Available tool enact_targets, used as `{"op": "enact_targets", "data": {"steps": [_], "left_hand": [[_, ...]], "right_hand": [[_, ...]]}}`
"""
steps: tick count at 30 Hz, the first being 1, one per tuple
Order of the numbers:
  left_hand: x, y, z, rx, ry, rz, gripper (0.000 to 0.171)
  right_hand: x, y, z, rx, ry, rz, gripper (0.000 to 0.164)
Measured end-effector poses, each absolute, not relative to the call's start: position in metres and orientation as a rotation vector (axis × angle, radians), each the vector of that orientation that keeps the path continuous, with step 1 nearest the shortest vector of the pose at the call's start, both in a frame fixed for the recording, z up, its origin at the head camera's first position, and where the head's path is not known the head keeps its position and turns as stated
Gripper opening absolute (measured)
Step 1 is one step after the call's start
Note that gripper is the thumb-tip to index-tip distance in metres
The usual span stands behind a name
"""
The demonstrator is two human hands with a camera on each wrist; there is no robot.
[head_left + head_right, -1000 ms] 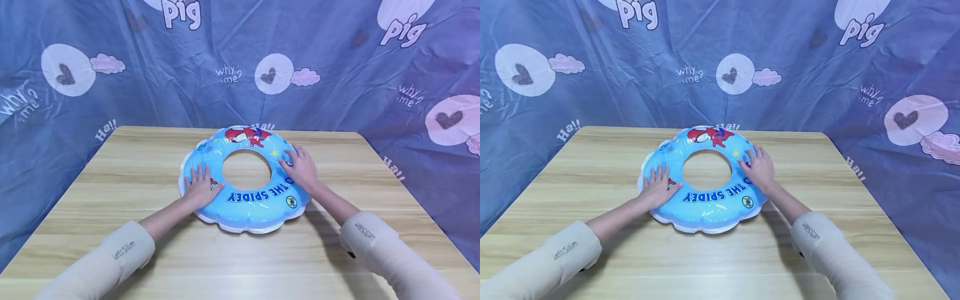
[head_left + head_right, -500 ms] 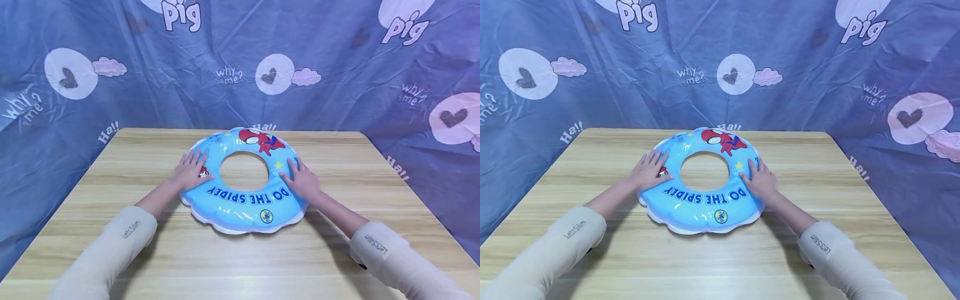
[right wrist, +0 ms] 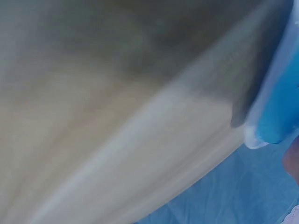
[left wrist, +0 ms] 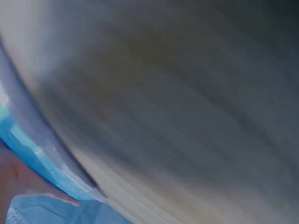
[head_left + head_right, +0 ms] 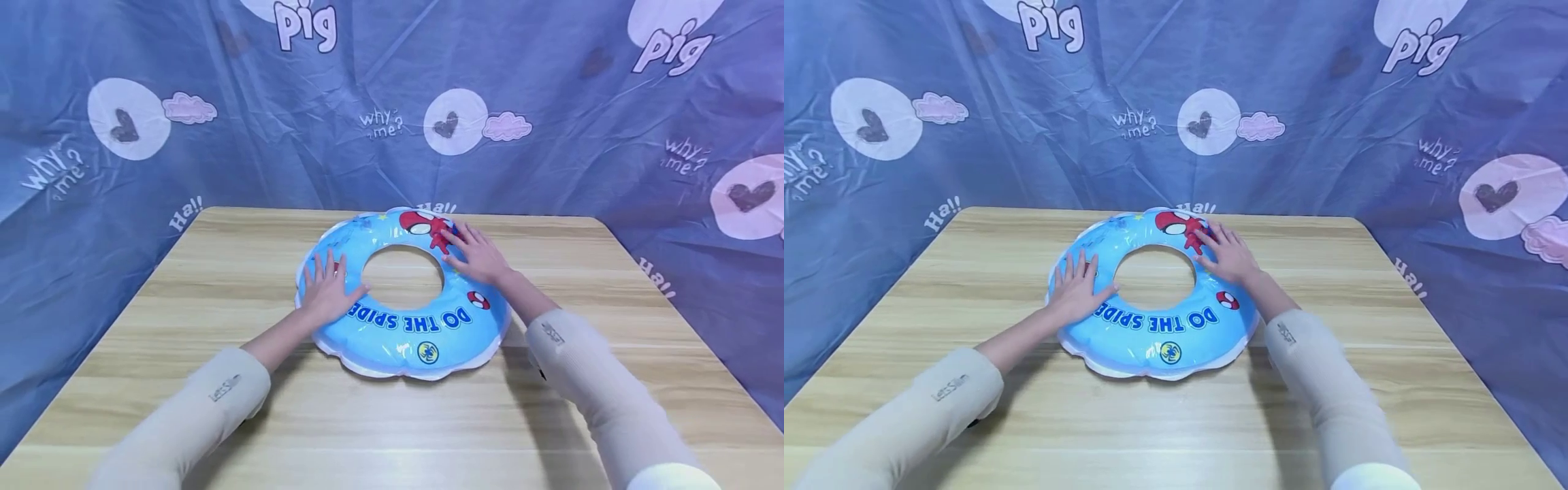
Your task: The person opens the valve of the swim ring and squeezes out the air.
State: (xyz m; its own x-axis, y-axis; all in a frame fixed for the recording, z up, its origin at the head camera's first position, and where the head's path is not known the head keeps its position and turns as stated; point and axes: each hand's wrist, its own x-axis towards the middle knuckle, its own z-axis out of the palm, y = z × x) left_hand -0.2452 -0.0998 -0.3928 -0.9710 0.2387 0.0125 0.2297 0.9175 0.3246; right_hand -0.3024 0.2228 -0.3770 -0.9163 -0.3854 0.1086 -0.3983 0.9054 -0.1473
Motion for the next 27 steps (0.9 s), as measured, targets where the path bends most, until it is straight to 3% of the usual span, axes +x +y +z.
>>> {"op": "enact_targets", "data": {"steps": [5, 16, 27], "left_hand": [[-0.264, -0.110, -0.402, 0.539, 3.082, 0.383, 0.086], [-0.285, -0.125, -0.390, 0.844, 3.059, 0.176, 0.079], [-0.302, -0.106, -0.397, 0.678, 3.097, 0.320, 0.078]], "right_hand": [[-0.302, 0.223, -0.384, 0.688, -3.065, 0.182, 0.067], [-0.237, 0.204, -0.384, 0.328, -3.045, 0.317, 0.067], [-0.282, 0.228, -0.390, 0.424, -2.958, 0.350, 0.072]]}}
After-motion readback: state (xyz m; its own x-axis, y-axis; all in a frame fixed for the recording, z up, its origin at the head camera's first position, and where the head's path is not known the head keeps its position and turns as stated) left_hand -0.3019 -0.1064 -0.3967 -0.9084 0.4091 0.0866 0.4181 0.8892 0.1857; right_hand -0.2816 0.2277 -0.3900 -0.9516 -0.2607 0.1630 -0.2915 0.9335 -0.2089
